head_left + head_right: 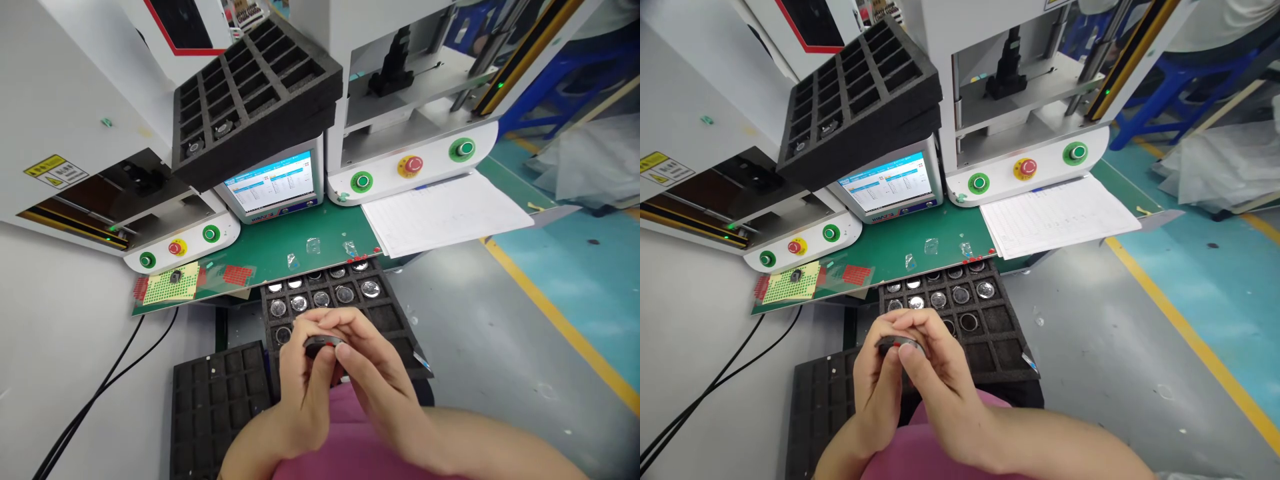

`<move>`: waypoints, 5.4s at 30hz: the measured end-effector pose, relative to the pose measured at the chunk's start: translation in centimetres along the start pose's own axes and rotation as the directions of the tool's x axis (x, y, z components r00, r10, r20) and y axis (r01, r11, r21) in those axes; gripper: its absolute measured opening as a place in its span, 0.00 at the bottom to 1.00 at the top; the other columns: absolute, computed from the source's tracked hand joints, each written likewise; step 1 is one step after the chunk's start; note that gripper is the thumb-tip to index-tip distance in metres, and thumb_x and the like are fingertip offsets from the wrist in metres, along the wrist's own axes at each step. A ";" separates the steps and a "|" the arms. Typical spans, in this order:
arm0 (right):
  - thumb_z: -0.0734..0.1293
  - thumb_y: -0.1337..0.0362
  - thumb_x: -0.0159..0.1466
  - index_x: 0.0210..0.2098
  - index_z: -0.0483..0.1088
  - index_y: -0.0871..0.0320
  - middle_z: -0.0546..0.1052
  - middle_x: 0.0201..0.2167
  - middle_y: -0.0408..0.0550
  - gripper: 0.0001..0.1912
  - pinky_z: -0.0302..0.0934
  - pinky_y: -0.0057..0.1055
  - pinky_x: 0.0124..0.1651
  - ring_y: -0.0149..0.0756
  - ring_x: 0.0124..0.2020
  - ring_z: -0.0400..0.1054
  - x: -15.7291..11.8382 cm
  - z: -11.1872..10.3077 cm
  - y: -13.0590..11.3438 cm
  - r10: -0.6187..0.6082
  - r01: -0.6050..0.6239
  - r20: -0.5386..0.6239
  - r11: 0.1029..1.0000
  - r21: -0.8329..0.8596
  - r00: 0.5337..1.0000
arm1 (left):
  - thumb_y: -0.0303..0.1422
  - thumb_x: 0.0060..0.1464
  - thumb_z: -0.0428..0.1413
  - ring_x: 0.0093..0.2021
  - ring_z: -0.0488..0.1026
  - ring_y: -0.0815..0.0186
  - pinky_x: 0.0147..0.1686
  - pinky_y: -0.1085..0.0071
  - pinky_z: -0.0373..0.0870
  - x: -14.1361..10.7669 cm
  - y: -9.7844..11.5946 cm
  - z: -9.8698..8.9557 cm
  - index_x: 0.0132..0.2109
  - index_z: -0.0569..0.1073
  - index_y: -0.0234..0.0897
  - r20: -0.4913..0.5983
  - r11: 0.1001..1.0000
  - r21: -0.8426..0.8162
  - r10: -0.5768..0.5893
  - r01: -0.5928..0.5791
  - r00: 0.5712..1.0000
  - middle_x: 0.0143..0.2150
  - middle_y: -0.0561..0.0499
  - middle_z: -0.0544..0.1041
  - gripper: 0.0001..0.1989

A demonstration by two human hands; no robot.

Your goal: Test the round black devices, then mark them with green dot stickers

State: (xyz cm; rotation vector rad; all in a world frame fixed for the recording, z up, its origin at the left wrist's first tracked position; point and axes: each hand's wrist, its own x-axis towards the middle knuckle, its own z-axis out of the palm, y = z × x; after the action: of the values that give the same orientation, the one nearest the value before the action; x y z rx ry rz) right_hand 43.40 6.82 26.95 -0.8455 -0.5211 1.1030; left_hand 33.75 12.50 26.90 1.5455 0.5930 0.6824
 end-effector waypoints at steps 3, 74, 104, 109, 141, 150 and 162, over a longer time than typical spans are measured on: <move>0.65 0.56 0.66 0.40 0.69 0.52 0.76 0.43 0.48 0.07 0.66 0.33 0.46 0.38 0.45 0.71 0.3 0.2 0.1 -0.021 0.021 -0.033 1.000 -0.005 0.999 | 0.35 0.68 0.44 0.37 0.73 0.67 0.38 0.71 0.70 0.1 0.1 -0.3 0.46 0.68 0.41 0.043 0.992 0.110 0.053 -0.057 0.998 0.43 0.48 0.74 0.09; 0.64 0.50 0.65 0.38 0.69 0.55 0.81 0.31 0.50 0.15 0.74 0.34 0.31 0.43 0.29 0.78 2.2 -13.2 6.0 -0.290 0.238 0.157 0.272 -0.932 0.944 | 0.35 0.60 0.57 0.51 0.72 0.57 0.52 0.52 0.70 12.2 -16.6 -10.6 0.47 0.73 0.33 -0.543 0.601 0.628 -0.117 0.494 0.832 0.50 0.45 0.74 0.12; 0.64 0.60 0.69 0.40 0.72 0.61 0.76 0.38 0.46 0.10 0.69 0.36 0.43 0.33 0.37 0.72 27.4 0.3 19.7 0.739 0.819 0.594 0.102 -0.564 0.317 | 0.37 0.62 0.55 0.49 0.73 0.59 0.49 0.56 0.71 9.4 -21.5 -22.9 0.46 0.73 0.32 -0.632 0.399 0.690 -0.076 0.604 0.771 0.48 0.45 0.75 0.12; 0.64 0.59 0.69 0.40 0.72 0.60 0.76 0.37 0.45 0.10 0.69 0.36 0.42 0.32 0.36 0.72 27.4 0.7 19.5 0.755 0.829 0.576 0.079 -0.554 0.313 | 0.37 0.62 0.55 0.48 0.73 0.59 0.48 0.56 0.71 9.4 -21.2 -22.8 0.46 0.73 0.32 -0.640 0.402 0.681 -0.079 0.612 0.764 0.47 0.45 0.75 0.12; 0.65 0.58 0.68 0.43 0.71 0.61 0.75 0.37 0.45 0.11 0.70 0.35 0.40 0.32 0.34 0.71 27.2 0.4 20.0 0.706 0.795 0.579 0.038 -0.606 0.407 | 0.37 0.62 0.55 0.49 0.73 0.59 0.49 0.56 0.71 9.5 -21.3 -23.0 0.46 0.73 0.32 -0.650 0.413 0.668 -0.080 0.619 0.755 0.47 0.45 0.75 0.12; 0.62 0.57 0.70 0.36 0.70 0.60 0.75 0.31 0.43 0.13 0.68 0.32 0.37 0.31 0.31 0.70 24.9 1.5 16.9 0.439 0.764 0.744 0.177 -0.621 0.503 | 0.37 0.62 0.55 0.49 0.73 0.59 0.49 0.55 0.71 9.5 -20.9 -23.4 0.46 0.73 0.32 -0.656 0.404 0.663 -0.092 0.631 0.749 0.48 0.45 0.75 0.12; 0.58 0.68 0.70 0.35 0.63 0.55 0.72 0.37 0.48 0.06 0.67 0.28 0.37 0.33 0.36 0.70 11.7 -1.0 5.4 -0.293 0.751 0.692 0.239 -0.615 0.660 | 0.36 0.62 0.56 0.49 0.73 0.58 0.50 0.54 0.72 9.3 -17.3 -23.5 0.50 0.72 0.32 -0.675 0.448 0.624 -0.106 0.641 0.730 0.50 0.44 0.74 0.13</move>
State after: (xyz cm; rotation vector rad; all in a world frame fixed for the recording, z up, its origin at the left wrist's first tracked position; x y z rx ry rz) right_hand 45.62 18.40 21.61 -1.1516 -1.7903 0.2177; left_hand 23.57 36.78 11.37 1.9505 1.9265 0.4589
